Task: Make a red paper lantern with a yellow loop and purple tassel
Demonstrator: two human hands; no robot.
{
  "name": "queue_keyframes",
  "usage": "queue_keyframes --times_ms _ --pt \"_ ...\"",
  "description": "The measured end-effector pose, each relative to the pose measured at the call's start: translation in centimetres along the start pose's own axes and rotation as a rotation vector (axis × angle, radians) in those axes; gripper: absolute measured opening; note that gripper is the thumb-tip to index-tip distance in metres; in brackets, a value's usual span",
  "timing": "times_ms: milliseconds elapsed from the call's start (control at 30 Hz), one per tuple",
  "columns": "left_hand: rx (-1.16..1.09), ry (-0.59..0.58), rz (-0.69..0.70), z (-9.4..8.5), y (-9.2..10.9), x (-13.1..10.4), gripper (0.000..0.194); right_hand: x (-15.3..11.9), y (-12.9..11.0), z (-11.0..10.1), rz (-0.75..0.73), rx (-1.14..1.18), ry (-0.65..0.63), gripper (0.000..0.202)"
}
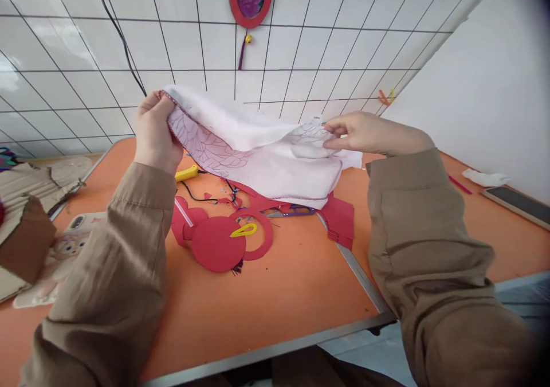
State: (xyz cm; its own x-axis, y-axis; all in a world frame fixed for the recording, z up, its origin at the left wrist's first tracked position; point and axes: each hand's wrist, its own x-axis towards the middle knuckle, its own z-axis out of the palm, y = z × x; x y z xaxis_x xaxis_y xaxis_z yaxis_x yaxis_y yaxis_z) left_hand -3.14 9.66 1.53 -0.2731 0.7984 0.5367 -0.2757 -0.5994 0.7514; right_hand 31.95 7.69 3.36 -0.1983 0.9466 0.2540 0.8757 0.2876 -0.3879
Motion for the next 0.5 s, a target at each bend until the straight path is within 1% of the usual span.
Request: queue_keyframes --times_ms 33,67,100,167,200,267,300,367,433,500 --pt "0.0 0.008 0.003 -0.3 0.0 0.2 0.02 0.0 -0.4 0.0 0.015 0.017 0.024 0.013" --pt "0.004 0.015 -0.006 -0.5 0.0 0.4 0.02 0.0 -0.8 0.0 0.016 0.06 0.094 0.009" --pt "0.007 0.026 -0.023 -0.7 0.0 0.5 0.021 -0.1 -1.2 0.0 0.002 0.122 0.206 0.008" --pt "0.003 0.066 -0.066 -0.8 -0.2 0.6 0.025 -0.2 -1.9 -0.2 -0.069 0.252 0.47 0.013" --pt "0.005 0.085 -0.084 -0.8 -0.2 0.6 0.025 -0.3 -2.2 -0.4 -0.108 0.288 0.575 0.015" --pt "0.027 0.093 -0.112 -0.4 0.0 0.4 0.019 -0.7 -2.9 -0.7 -0.174 0.312 0.703 0.017" --pt "0.045 0.071 -0.123 0.0 0.2 0.1 0.017 -0.9 -3.4 -0.8 -0.191 0.336 0.731 0.018" --pt "0.081 -0.033 -0.155 1.1 0.8 -0.9 0.026 -1.6 -4.6 -0.5 -0.205 0.464 0.72 0.017" --pt "0.099 -0.207 -0.204 2.5 1.6 -2.4 0.032 -2.2 -6.0 0.2 -0.181 0.678 0.626 0.012" --pt "0.137 -0.406 -0.302 4.0 2.1 -4.3 0.044 -2.9 -7.6 1.3 -0.157 0.871 0.433 0.006"
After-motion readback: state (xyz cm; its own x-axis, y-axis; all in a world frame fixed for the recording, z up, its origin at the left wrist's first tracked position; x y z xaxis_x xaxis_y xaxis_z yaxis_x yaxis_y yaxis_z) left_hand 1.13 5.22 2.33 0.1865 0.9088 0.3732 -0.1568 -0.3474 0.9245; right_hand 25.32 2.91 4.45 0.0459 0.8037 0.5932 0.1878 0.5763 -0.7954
